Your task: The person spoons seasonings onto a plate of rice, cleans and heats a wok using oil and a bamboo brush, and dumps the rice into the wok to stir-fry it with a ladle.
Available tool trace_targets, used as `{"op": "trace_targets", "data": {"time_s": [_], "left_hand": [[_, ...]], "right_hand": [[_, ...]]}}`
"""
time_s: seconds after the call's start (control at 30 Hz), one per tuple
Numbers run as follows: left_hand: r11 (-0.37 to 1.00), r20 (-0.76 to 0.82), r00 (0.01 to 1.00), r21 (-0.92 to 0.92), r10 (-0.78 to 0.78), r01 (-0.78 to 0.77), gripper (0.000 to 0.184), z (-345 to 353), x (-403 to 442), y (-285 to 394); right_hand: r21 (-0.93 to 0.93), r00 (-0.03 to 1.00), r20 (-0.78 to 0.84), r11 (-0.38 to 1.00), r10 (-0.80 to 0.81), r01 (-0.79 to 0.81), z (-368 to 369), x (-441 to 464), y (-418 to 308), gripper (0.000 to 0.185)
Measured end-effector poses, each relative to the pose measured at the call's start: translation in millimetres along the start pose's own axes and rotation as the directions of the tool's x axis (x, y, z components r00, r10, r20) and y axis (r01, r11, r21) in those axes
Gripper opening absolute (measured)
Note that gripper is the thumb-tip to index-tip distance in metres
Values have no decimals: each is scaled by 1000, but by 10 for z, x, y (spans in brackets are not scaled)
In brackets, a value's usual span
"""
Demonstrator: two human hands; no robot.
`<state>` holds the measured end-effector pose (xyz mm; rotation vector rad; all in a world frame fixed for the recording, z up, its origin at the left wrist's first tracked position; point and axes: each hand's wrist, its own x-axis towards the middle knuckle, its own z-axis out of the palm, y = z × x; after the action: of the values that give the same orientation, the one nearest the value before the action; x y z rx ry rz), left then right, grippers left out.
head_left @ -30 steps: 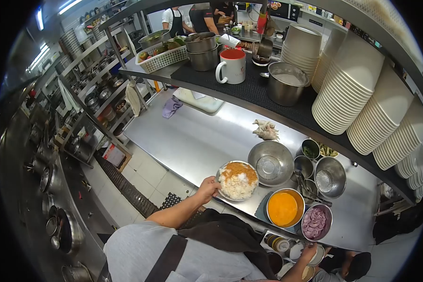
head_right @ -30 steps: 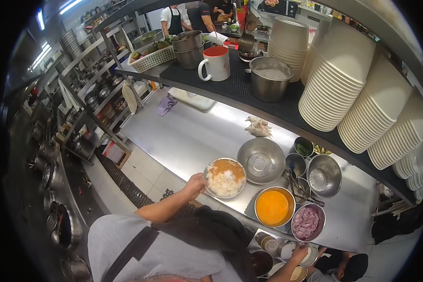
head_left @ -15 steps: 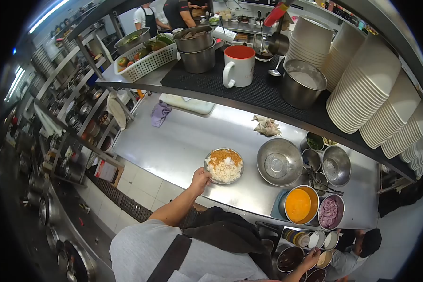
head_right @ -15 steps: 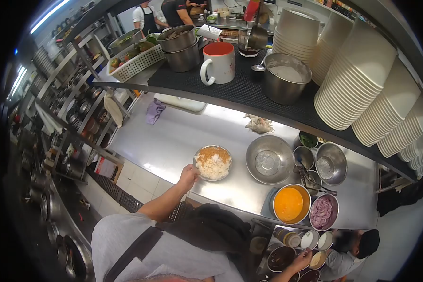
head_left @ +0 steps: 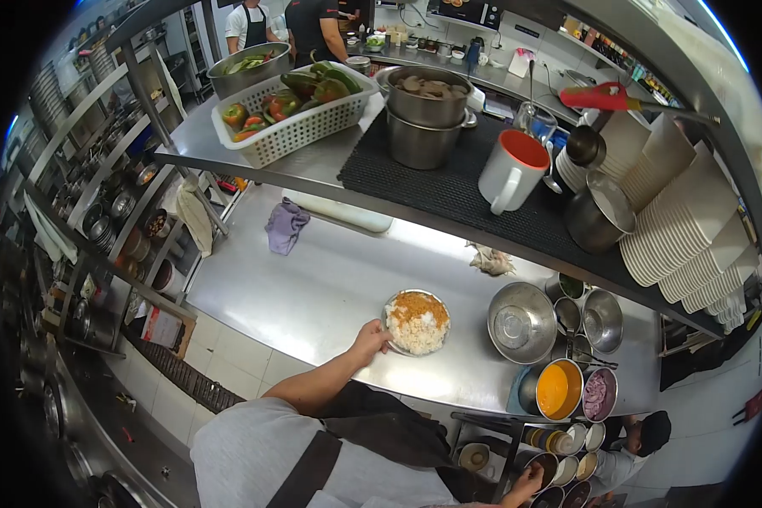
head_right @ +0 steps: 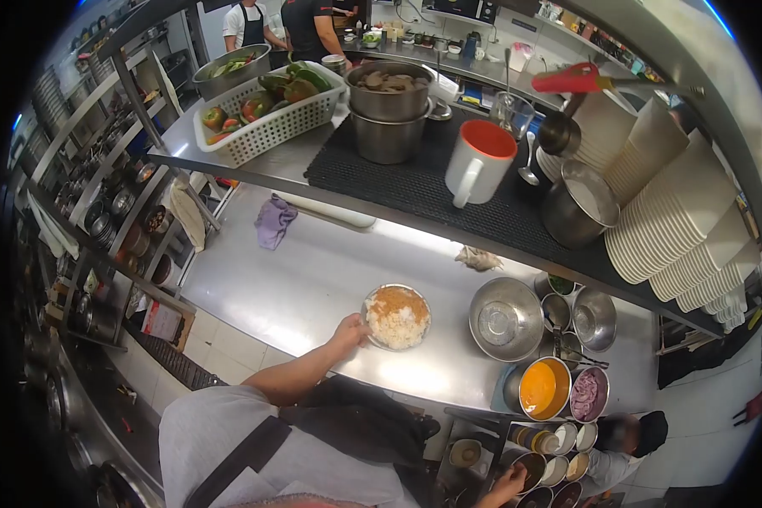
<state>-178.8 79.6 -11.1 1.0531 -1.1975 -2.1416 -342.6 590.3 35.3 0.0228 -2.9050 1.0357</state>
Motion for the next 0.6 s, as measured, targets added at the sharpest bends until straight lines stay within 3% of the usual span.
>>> {"op": "trace_targets", "data": {"time_s": [0.13, 0.2, 0.23, 0.33, 0.47, 0.53, 0.57, 0.6], "left_hand": [[998, 99, 993, 16, -58, 56, 17, -100, -4, 71], [993, 165, 979, -3, -117, 120, 19, -156, -23, 86], [990, 219, 966, 26, -137, 135, 16, -199, -7, 79], [979, 291, 944, -78, -159, 189, 12, -269, -109, 148], [984, 249, 955, -31, -163, 176, 12, -391, -228, 208], [981, 93, 980, 100, -176, 166, 15, -473, -204, 177], [982, 91, 981, 97, -173, 164, 15, -481, -223, 233], [974, 9, 995, 208, -96, 92, 16, -474, -251, 328]], "right_hand": [[93, 984, -108, 984, -140, 151, -3, -106, 154, 19], [-168, 996, 35, 983, 88, -81, -394, -534, -829, 25], [-309, 997, 26, 949, 72, -61, -438, -605, -899, 28], [-419, 997, 22, 906, 73, -57, -348, -687, -283, 38], [-411, 998, 45, 912, 33, -12, -248, -964, 243, 38], [-465, 993, 113, 885, 39, 18, -101, -1093, 624, 37], [-490, 988, 146, 871, 43, 35, -18, -1139, 818, 36], [-515, 983, 179, 856, 50, 50, 31, -1196, 944, 35]]}}
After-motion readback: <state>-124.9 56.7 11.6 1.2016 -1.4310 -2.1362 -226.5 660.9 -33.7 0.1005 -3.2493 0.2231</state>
